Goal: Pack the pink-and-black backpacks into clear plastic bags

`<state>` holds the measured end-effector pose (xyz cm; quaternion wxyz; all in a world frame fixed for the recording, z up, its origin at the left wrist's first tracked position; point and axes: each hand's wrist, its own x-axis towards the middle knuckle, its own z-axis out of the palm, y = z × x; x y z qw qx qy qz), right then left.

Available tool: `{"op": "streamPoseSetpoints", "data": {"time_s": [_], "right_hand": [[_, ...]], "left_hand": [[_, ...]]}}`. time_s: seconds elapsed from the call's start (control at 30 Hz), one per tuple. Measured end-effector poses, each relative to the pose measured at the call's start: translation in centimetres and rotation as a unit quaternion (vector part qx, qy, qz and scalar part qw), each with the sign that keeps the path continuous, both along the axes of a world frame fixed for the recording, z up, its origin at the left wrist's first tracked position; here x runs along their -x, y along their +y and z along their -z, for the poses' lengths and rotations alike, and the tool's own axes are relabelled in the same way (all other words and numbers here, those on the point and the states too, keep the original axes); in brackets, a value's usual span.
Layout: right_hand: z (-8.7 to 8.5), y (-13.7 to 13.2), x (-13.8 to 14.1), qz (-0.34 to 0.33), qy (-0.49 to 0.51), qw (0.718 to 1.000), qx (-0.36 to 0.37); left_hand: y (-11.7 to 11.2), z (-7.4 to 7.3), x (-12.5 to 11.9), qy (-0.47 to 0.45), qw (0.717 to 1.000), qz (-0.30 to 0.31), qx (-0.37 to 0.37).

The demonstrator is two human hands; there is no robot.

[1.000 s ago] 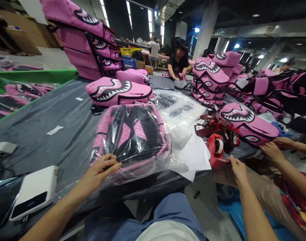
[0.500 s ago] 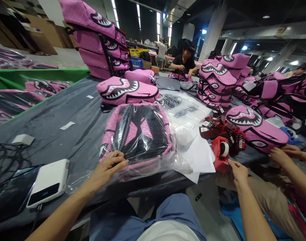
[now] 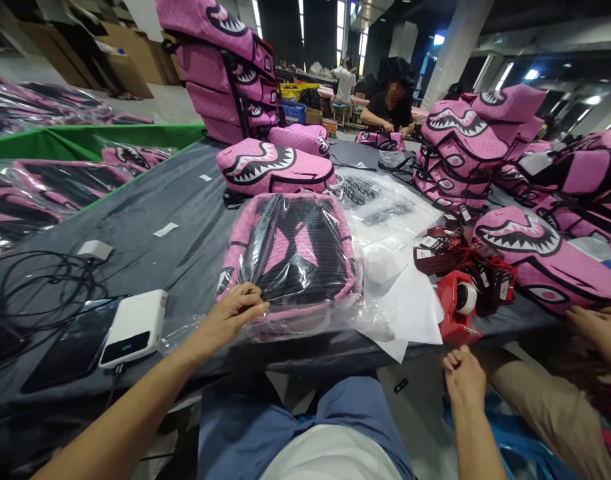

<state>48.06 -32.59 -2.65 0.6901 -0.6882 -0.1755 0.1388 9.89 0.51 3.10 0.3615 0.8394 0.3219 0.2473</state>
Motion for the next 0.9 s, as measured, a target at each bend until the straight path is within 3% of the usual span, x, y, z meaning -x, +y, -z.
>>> {"op": "streamPoseSetpoints", "data": {"time_s": [0.07, 0.17, 0.27, 0.33, 0.4, 0.47, 0.53, 0.57, 0.63, 0.7, 0.73, 0.77, 0.9], "right_hand": [[-0.2, 2.6, 1.8, -0.064, 0.091, 0.992, -0.055], [-2.4, 6.4, 5.3, -0.163, 0.145, 0.974, -0.055], [-6.3, 9.9, 8.3, -0.259, 0.056, 0.963, -0.053], [-9.1, 12.7, 9.5, -0.369, -0.082, 0.925, -0.018], [-11.4, 15.9, 10.4, -0.506, -0.249, 0.825, 0.039], [-12.9, 19.2, 11.1, -0.602, -0.408, 0.681, 0.089], [-13.4, 22.2, 12.0, -0.62, -0.54, 0.556, 0.124], [-13.3, 23.5, 12.4, -0.606, -0.592, 0.511, 0.143], [-13.0, 25.5, 12.9, -0.565, -0.659, 0.46, 0.186], [-12.6, 26.7, 12.9, -0.531, -0.68, 0.457, 0.218], [-12.5, 26.9, 12.7, -0.519, -0.672, 0.476, 0.229], [-12.4, 27.0, 12.3, -0.509, -0.653, 0.507, 0.239], [-12.4, 25.4, 10.7, -0.406, -0.544, 0.684, 0.266]], "left_hand": [[-0.1, 0.0, 0.0, -0.004, 1.0, 0.002, -0.003], [-0.1, 0.2, -0.1, -0.015, 1.0, 0.005, 0.001], [-0.1, 0.5, -0.1, -0.025, 1.0, 0.003, 0.003], [0.0, 0.6, -0.1, -0.026, 1.0, 0.002, 0.004], [0.0, 0.6, -0.1, -0.022, 1.0, 0.005, 0.007], [0.0, 0.6, -0.1, -0.018, 1.0, 0.009, 0.011], [0.0, 0.7, -0.2, -0.019, 1.0, 0.012, 0.012], [0.1, 0.8, -0.2, -0.021, 1.0, 0.013, 0.012], [0.1, 0.9, -0.2, -0.023, 1.0, 0.015, 0.014], [0.2, 1.0, -0.2, -0.025, 0.999, 0.014, 0.014], [0.3, 1.0, -0.1, -0.026, 1.0, 0.012, 0.013], [0.3, 1.0, -0.1, -0.026, 1.0, 0.01, 0.012], [0.3, 0.8, 0.1, -0.022, 1.0, 0.012, 0.011]]}}
